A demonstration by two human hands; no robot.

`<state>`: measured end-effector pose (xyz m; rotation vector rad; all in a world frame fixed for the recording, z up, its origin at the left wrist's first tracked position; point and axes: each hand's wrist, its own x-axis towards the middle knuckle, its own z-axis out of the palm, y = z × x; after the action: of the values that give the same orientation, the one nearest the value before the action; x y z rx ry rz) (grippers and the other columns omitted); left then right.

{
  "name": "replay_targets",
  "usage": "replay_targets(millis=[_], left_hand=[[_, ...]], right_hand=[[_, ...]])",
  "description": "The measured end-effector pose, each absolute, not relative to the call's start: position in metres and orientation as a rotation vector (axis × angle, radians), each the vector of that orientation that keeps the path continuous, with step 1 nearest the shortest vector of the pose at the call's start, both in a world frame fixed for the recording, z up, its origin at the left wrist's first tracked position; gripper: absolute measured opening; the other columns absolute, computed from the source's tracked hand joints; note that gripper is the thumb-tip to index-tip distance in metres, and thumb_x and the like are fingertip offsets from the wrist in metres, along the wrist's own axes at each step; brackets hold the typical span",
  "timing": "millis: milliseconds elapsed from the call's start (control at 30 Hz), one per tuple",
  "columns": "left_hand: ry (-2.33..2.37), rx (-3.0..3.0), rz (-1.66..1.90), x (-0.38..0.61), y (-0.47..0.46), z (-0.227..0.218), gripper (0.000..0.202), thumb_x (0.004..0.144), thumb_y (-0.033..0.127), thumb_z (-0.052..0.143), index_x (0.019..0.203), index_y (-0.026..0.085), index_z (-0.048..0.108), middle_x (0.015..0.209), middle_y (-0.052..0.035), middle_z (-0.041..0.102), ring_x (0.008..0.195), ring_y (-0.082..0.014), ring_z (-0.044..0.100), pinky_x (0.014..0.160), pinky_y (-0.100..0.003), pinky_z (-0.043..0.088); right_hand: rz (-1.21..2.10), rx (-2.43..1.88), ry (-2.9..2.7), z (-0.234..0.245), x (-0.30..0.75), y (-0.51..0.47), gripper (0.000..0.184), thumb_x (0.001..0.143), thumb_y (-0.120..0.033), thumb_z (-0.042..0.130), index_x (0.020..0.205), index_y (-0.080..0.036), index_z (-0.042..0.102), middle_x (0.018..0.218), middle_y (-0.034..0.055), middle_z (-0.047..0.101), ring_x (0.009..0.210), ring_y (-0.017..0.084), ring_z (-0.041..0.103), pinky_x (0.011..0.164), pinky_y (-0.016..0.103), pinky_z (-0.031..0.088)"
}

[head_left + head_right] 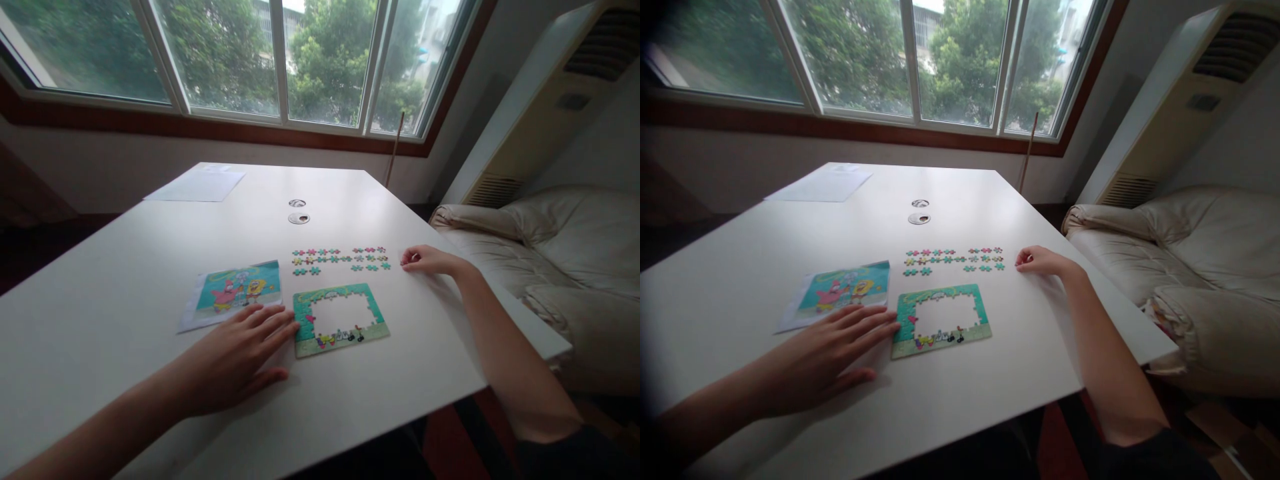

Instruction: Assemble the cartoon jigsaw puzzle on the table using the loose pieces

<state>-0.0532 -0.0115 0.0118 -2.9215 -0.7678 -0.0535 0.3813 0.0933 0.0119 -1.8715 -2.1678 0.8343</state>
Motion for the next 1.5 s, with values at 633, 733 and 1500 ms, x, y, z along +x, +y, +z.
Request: replay_targets(millis=[633, 733, 1500], left_hand=[[-0.769, -2.941, -0.089, -0.052, -0.011, 0.013, 0.046, 0.089, 0.046, 0.039, 0.127, 0.021, 0.043, 0.129, -0.0084, 0.048, 0.116, -0.0278, 0.044, 0.096, -0.043, 0.035], [-0.768, -2.943, -0.073, -0.052, -0.011, 0.013, 0.047, 0.089, 0.046, 0.038, 0.128, 0.021, 0.042, 0.129, -0.0084, 0.047, 0.116, -0.0277, 0.044, 0.095, -0.043, 0.036], [-0.770, -2.973, -0.056, -0.050, -0.011, 0.017, 0.046, 0.089, 0.046, 0.037, 0.127, 0.020, 0.042, 0.129, -0.0087, 0.048, 0.115, -0.0274, 0.045, 0.095, -0.042, 0.036]], right_hand=[[0.898, -1.984, -2.056, 0.018, 0.378, 0.093, 0.037, 0.057, -0.041, 0.068, 0.080, -0.013, 0.062, 0.066, 0.0033, 0.059, 0.052, 0.011, 0.047, 0.046, 0.022, 0.035], [0.918, -2.028, -2.059, 0.020, 0.377, 0.092, 0.035, 0.058, -0.044, 0.066, 0.076, -0.014, 0.063, 0.064, 0.0032, 0.060, 0.047, 0.009, 0.044, 0.043, 0.022, 0.032], [1.138, -1.083, -2.396, 0.040, 0.270, 0.052, 0.024, 0.078, -0.031, 0.055, 0.095, -0.019, 0.067, 0.090, 0.0037, 0.066, 0.078, 0.012, 0.058, 0.065, 0.022, 0.044]])
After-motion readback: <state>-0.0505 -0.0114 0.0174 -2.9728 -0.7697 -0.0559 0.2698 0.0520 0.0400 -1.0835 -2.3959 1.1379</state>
